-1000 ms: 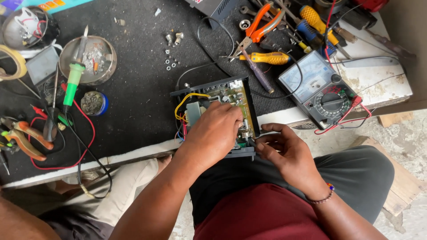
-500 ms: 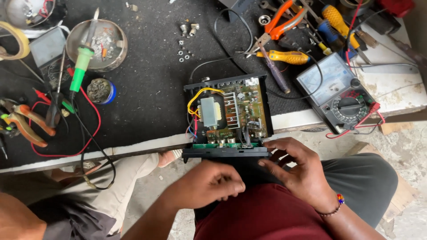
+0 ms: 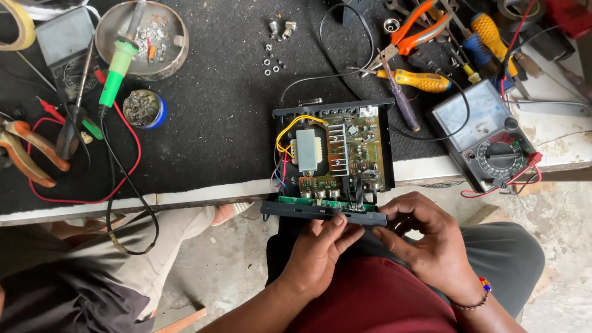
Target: Disassembling an electronic device and inspecting the internal circuit board using a screwdriver.
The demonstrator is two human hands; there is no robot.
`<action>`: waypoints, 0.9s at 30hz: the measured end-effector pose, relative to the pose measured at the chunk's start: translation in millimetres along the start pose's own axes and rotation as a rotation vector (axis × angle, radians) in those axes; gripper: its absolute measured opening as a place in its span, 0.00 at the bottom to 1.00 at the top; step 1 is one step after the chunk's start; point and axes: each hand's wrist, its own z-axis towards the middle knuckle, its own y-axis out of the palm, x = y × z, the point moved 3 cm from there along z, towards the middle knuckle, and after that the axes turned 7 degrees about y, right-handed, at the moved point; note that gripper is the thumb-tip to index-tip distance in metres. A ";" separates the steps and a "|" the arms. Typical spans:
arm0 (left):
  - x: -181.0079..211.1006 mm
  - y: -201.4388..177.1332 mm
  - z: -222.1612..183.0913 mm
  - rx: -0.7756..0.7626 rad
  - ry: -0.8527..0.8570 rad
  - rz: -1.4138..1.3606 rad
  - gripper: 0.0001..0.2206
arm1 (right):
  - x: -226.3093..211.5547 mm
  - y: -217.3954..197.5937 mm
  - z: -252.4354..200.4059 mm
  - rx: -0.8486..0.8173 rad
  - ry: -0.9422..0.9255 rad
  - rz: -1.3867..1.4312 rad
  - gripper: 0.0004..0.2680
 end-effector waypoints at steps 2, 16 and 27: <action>-1.4 -1.0 2.0 0.009 0.002 -0.007 0.13 | -0.2 0.8 -0.8 -0.005 0.009 0.011 0.08; -1.8 -0.1 7.3 -0.029 0.088 0.071 0.05 | -18.8 8.0 11.2 -0.116 0.092 -0.075 0.08; -2.7 -7.9 11.3 -0.069 0.105 0.152 0.08 | -23.7 14.3 25.2 -0.135 0.258 -0.122 0.06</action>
